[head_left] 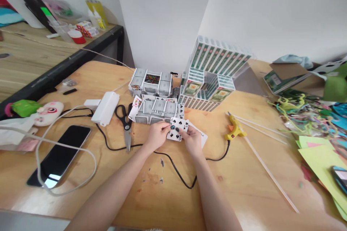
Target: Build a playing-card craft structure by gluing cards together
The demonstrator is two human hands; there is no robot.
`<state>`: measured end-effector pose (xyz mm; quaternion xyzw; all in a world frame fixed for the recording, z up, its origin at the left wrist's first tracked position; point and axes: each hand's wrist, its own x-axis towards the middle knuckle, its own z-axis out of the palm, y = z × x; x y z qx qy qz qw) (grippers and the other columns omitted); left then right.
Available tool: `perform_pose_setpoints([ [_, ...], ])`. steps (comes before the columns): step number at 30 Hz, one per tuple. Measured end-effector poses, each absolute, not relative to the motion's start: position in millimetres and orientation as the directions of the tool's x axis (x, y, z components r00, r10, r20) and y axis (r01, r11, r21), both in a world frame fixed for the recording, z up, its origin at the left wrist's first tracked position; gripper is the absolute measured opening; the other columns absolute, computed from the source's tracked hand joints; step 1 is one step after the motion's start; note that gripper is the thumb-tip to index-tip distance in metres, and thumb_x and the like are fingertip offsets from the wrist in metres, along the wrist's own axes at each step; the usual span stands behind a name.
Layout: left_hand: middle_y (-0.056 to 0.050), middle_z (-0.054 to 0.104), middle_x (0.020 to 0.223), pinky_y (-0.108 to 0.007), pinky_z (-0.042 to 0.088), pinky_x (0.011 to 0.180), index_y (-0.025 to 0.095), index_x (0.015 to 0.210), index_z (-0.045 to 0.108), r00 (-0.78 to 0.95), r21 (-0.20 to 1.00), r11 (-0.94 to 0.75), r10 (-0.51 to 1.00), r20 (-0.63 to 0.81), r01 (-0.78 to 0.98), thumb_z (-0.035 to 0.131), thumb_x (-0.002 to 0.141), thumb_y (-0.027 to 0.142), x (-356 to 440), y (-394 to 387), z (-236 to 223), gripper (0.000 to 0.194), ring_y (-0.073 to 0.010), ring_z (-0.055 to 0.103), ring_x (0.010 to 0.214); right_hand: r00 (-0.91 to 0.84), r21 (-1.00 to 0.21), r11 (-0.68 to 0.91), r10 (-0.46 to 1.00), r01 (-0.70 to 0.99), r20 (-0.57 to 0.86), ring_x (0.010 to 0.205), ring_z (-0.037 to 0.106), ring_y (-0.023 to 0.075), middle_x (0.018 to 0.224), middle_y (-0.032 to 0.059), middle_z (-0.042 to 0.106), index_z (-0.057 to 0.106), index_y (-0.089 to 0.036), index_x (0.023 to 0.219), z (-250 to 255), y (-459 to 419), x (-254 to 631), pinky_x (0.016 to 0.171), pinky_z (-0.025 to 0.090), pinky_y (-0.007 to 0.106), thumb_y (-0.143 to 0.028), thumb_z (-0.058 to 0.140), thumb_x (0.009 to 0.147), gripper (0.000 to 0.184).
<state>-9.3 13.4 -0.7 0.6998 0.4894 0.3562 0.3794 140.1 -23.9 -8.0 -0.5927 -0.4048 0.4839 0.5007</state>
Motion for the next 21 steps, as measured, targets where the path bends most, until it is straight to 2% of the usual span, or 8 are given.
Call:
perform_pose_setpoints([
  [5, 0.002, 0.047, 0.06, -0.023, 0.034, 0.055, 0.018, 0.063, 0.047, 0.188, 0.866, -0.231, 0.969, 0.162, 0.443, 0.04, 0.086, 0.029, -2.9, 6.6, -1.6, 0.027, -0.0121, 0.046, 0.059, 0.174, -0.983, -0.172, 0.968, -0.056, -0.18, 0.057, 0.056, 0.0168, 0.06, 0.001, 0.063, 0.064, -0.017, 0.078, -6.0, -24.2, 138.1, 0.052, 0.043, 0.027, -0.043, 0.07, 0.064, 0.031],
  [9, -0.001, 0.048, 0.064, -0.026, 0.036, 0.06, 0.02, 0.066, 0.041, 0.168, 0.758, -0.317, 0.948, 0.271, 0.57, 0.033, 0.089, 0.029, 2.8, 1.5, -1.8, 0.026, -0.0146, 0.048, 0.064, 0.13, -0.981, -0.158, 0.976, -0.115, -0.172, 0.054, 0.054, 0.0146, 0.061, 0.0004, 0.062, 0.062, -0.017, 0.076, -5.4, -24.9, 135.5, 0.053, 0.043, 0.027, -0.041, 0.07, 0.064, 0.028],
  [13, -0.003, 0.049, 0.067, -0.027, 0.034, 0.061, 0.02, 0.069, 0.041, 0.182, 0.674, -0.354, 0.932, 0.314, 0.648, 0.032, 0.089, 0.025, 4.4, 0.7, -3.3, 0.023, -0.0161, 0.047, 0.065, 0.138, -0.984, -0.147, 0.977, -0.101, -0.16, 0.053, 0.052, 0.0135, 0.061, 0.0004, 0.062, 0.062, -0.016, 0.075, -3.4, -25.8, 134.3, 0.053, 0.043, 0.026, -0.039, 0.069, 0.065, 0.026],
  [17, -0.003, 0.048, 0.066, -0.027, 0.034, 0.06, 0.02, 0.066, 0.04, 0.203, 0.71, -0.38, 0.924, 0.325, 0.593, 0.03, 0.09, 0.023, 3.2, 0.8, -2.5, 0.026, -0.015, 0.046, 0.064, 0.13, -0.983, -0.146, 0.979, -0.116, -0.16, 0.056, 0.054, 0.0145, 0.064, 0.0011, 0.064, 0.064, -0.017, 0.076, 0.0, -26.8, 135.0, 0.054, 0.043, 0.026, -0.039, 0.07, 0.065, 0.026],
  [21, 0.0, 0.044, 0.059, -0.025, 0.033, 0.056, 0.019, 0.061, 0.037, 0.218, 0.796, -0.365, 0.93, 0.294, 0.483, 0.031, 0.09, 0.029, 1.7, 0.3, 1.8, 0.031, -0.012, 0.042, 0.058, 0.079, -0.964, -0.159, 0.981, -0.214, -0.179, 0.053, 0.053, 0.0133, 0.062, 0.0002, 0.064, 0.064, -0.017, 0.074, 1.7, -27.8, 135.8, 0.052, 0.041, 0.025, -0.038, 0.073, 0.062, 0.026],
])
